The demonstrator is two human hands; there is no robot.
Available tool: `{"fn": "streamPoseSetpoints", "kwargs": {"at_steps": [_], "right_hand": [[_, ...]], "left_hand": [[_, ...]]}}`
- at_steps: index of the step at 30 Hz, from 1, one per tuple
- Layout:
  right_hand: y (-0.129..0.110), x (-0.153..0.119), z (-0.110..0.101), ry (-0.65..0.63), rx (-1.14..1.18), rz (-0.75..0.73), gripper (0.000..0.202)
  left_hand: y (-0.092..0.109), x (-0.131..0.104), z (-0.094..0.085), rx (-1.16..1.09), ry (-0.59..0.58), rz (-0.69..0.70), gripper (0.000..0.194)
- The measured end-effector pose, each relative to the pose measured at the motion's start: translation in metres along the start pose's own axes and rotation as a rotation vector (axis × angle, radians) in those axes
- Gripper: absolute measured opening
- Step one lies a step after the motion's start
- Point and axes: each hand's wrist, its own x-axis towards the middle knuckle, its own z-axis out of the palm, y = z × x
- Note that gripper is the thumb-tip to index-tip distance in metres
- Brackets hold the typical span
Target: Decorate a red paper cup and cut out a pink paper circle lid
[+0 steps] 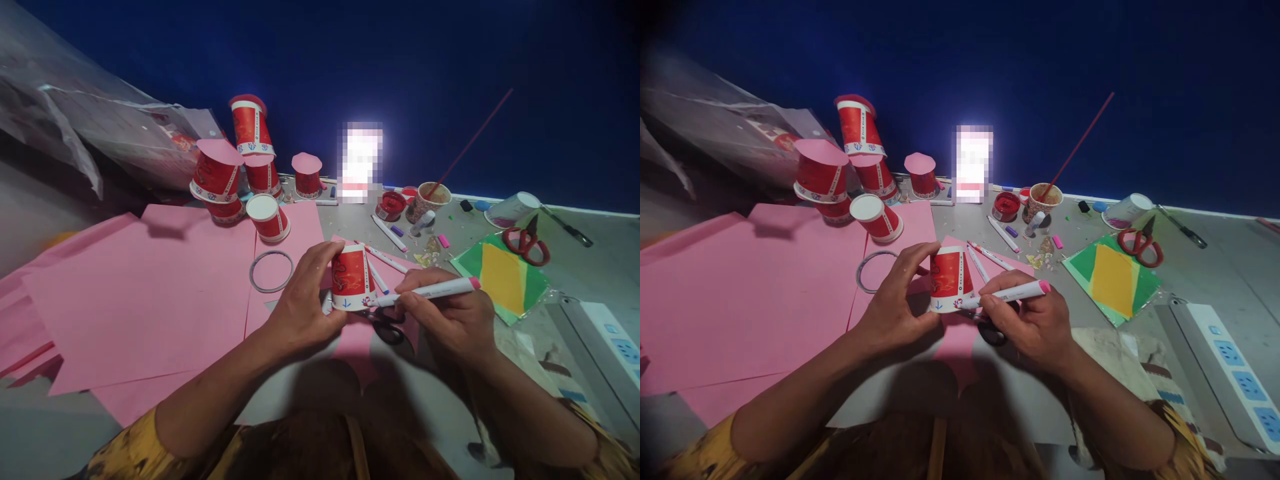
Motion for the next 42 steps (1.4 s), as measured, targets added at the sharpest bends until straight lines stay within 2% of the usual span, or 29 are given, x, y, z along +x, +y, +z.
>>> {"fn": "streamPoseSetpoints", "kwargs": {"at_steps": [6,10,17,23,31,38,42], "right_hand": [[0.000,-0.001,0.002,0.140,0.183,0.168,0.019],[0.001,-0.002,0.003,0.167,0.264,0.230,0.022],[-0.004,0.001,0.007,0.120,0.202,0.188,0.017],[-0.010,0.005,0.011,0.124,0.199,0.207,0.020],[-0.006,0.002,0.008,0.123,0.160,0.197,0.012],[-0.010,0.001,0.005,0.194,0.144,0.208,0.013],[-0.009,0.001,0.006,0.168,0.150,0.180,0.013]], "left_hand": [[-0.001,0.000,-0.001,0.011,-0.007,0.019,0.085],[-0.002,0.000,0.000,0.014,-0.006,0.028,0.087],[-0.002,0.000,0.000,0.013,0.002,0.039,0.085],[-0.003,-0.001,0.000,0.014,-0.009,0.042,0.087],[-0.005,-0.001,0.002,0.012,0.003,0.058,0.086],[-0.005,-0.002,0.002,0.020,0.012,0.064,0.085],[-0.006,-0.002,0.001,0.024,0.007,0.069,0.087]]}}
